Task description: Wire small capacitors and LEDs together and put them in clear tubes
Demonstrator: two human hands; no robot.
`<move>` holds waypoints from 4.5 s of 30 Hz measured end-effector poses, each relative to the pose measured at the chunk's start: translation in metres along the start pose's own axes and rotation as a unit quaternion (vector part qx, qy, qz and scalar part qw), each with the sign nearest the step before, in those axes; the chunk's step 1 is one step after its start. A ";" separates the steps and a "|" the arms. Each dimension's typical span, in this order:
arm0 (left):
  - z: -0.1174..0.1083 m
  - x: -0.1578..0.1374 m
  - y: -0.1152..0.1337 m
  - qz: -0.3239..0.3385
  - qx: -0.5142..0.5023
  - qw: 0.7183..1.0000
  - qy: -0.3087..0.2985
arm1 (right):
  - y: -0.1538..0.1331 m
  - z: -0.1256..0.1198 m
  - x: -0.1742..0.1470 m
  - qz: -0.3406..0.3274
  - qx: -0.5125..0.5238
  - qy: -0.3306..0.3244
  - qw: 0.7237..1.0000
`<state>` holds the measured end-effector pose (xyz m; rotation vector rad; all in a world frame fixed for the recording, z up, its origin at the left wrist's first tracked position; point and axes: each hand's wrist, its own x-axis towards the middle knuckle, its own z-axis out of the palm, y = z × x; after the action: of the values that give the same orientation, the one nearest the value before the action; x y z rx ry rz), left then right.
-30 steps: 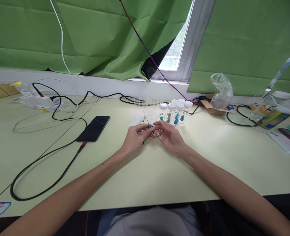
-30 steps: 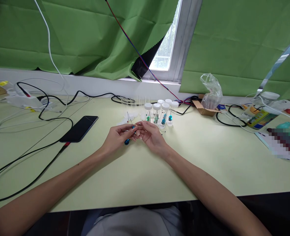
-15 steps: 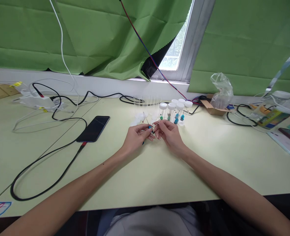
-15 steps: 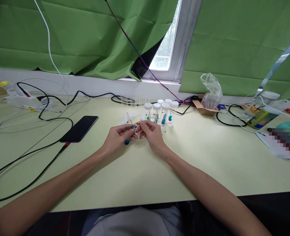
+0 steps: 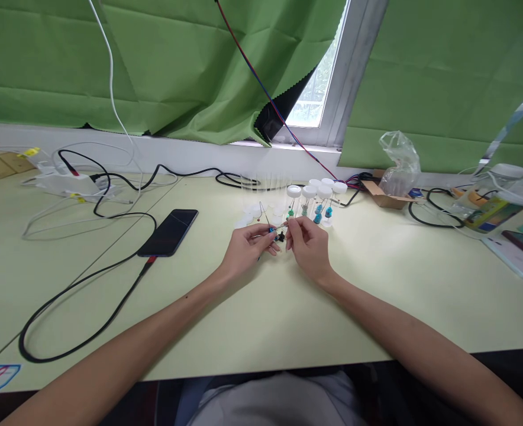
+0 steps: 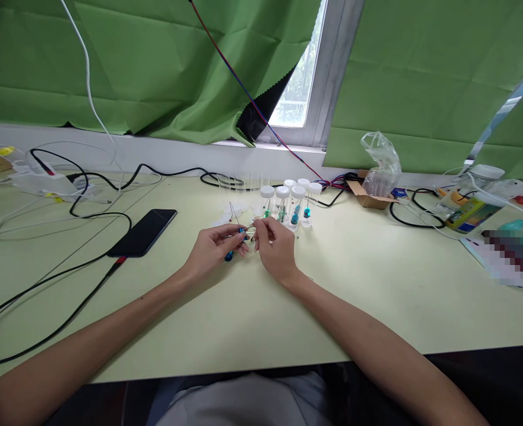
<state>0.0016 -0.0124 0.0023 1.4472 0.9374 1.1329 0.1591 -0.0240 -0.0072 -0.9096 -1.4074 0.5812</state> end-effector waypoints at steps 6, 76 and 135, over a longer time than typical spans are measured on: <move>-0.001 0.000 -0.002 0.006 0.004 1.000 0.001 | -0.002 0.000 0.000 -0.019 -0.044 0.013 0.999; -0.005 0.002 -0.003 0.055 0.052 0.996 0.055 | 0.001 -0.009 0.010 0.326 0.386 -0.270 0.820; -0.003 0.000 -0.002 0.063 0.024 0.998 -0.004 | 0.001 -0.004 0.007 0.188 0.274 -0.221 0.917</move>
<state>-0.0017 -0.0117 0.0005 1.5668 0.8843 1.2019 0.1642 -0.0190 -0.0038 -0.6066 -1.3503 1.4682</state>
